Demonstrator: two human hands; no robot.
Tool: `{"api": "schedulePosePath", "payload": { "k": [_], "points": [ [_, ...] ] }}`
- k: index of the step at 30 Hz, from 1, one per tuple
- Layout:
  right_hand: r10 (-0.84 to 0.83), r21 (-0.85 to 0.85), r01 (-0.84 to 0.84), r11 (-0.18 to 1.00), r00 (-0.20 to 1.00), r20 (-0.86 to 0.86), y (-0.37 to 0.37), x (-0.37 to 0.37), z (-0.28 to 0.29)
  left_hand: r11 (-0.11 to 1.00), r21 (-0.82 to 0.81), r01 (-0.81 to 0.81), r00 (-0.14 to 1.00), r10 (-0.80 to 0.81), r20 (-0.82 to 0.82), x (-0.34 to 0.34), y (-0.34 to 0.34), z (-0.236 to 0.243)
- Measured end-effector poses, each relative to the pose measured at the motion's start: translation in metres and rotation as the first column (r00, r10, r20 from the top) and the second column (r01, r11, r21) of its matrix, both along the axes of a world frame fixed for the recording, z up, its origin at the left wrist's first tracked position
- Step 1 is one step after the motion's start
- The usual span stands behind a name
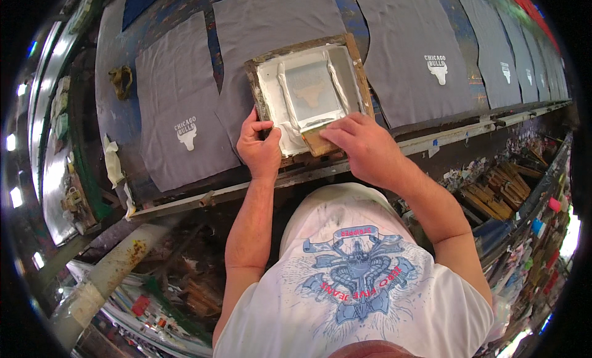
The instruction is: The person uses a squeegee to apply white ink through a screen printing frame onto a series of t-shirts laid out on a table. The shirts are printed one at a time, and the person moves along the table to reach each shirt.
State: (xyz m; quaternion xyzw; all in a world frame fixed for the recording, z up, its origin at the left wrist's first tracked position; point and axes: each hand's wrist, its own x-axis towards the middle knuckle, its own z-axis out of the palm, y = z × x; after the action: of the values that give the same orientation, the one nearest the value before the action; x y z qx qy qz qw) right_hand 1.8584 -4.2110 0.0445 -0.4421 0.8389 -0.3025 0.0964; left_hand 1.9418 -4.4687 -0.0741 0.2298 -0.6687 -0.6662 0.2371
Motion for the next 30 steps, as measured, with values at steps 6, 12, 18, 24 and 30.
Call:
{"api": "schedulePosePath", "payload": {
  "k": [6, 12, 18, 24, 30],
  "points": [
    [-0.022, -0.018, 0.019, 1.0, 0.99, -0.136, -0.049, 0.04, -0.009, 0.998, -0.069, 0.008, 1.0, -0.006, 0.025, 0.02, -0.044, 0.005],
    [-0.044, 0.023, 0.047, 0.999, 0.993, -0.106, -0.089, 0.06, -0.001, 0.98, -0.199, -0.023, 0.996, 0.04, 0.082, 0.041, -0.081, 0.013],
    [-0.049, -0.012, 0.049, 0.999, 0.995, -0.083, -0.133, 0.059, 0.002, 0.982, -0.186, -0.033, 0.997, 0.045, 0.058, 0.046, -0.126, 0.009],
    [-0.029, -0.017, 0.029, 0.999, 0.998, -0.054, -0.139, 0.053, 0.011, 0.986, -0.159, -0.047, 0.998, 0.054, 0.042, 0.036, -0.137, 0.015],
    [-0.039, -0.041, 0.032, 0.999, 0.984, -0.175, -0.137, 0.022, -0.01, 0.986, -0.161, -0.03, 0.999, 0.036, 0.035, 0.017, -0.129, 0.016]
  ]
}}
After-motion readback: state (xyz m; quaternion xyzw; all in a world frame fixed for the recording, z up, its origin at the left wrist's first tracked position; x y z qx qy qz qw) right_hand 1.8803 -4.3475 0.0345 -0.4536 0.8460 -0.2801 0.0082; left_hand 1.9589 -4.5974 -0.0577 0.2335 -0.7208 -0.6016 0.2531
